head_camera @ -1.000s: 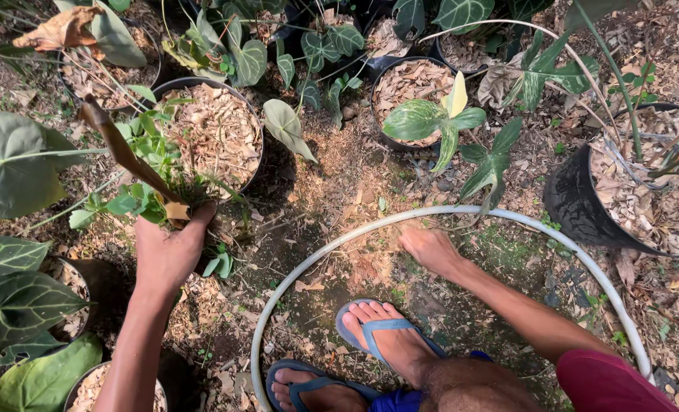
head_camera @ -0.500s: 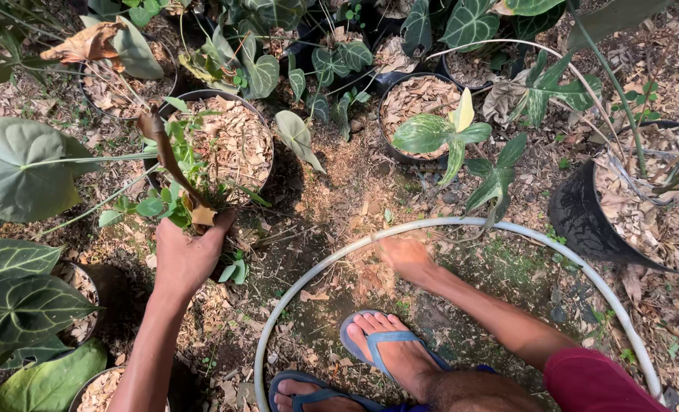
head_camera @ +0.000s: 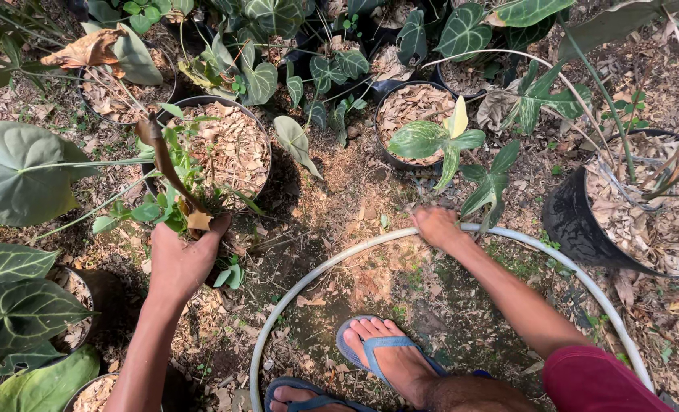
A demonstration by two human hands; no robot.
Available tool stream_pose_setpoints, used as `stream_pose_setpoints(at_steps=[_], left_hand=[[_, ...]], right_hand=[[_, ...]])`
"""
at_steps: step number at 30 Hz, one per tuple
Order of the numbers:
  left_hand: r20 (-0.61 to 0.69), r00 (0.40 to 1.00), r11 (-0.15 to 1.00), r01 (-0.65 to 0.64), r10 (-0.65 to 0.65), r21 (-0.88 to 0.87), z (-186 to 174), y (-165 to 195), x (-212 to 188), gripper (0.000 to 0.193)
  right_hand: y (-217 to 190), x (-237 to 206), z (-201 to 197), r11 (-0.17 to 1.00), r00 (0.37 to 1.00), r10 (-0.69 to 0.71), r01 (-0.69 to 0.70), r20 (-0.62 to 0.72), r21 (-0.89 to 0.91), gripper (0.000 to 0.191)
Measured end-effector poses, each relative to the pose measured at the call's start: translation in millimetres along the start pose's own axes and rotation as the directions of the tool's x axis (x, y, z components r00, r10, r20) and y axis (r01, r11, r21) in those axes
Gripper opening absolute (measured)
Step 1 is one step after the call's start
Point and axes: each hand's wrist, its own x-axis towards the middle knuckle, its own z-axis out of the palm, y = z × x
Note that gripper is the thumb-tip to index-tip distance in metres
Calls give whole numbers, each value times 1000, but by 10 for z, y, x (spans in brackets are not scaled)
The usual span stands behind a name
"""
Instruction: The person pulls small weeds growing from the bark mulch in potted plants, gathering the pulled weeds in one hand while reaching between pots. At the end they carry the collected weeds to a pile of plant debris beside a table and drop them there.
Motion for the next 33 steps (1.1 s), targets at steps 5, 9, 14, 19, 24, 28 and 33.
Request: stream_pose_setpoints(at_steps=[5, 9, 14, 19, 24, 28, 33], left_hand=[[-26, 999, 999, -45, 45, -5, 6, 31, 15, 25], [31, 997, 997, 76, -76, 11, -12, 76, 6, 21], [26, 997, 997, 79, -79, -3, -29, 97, -14, 20], [26, 999, 999, 46, -46, -14, -40, 76, -28, 21], [-13, 1000, 1000, 4, -4, -29, -47, 38, -37, 22], [11, 1000, 1000, 20, -20, -2, -23, 9, -8, 23], [50, 998, 999, 25, -24, -21, 75, -1, 54, 25]], right_hand=[[-39, 13, -206, 923, 991, 131, -124, 5, 364, 31], [294, 93, -359, 861, 956, 244, -135, -165, 491, 34], [838, 260, -439, 944, 857, 119, 59, -502, 324, 32], [1034, 171, -478, 999, 875, -45, 26, -482, -46, 17], [1041, 110, -626, 994, 920, -26, -20, -392, -112, 14], [895, -78, -901, 986, 940, -158, 166, -304, 0, 21], [391, -443, -1264, 923, 990, -117, 136, -75, 360, 31]])
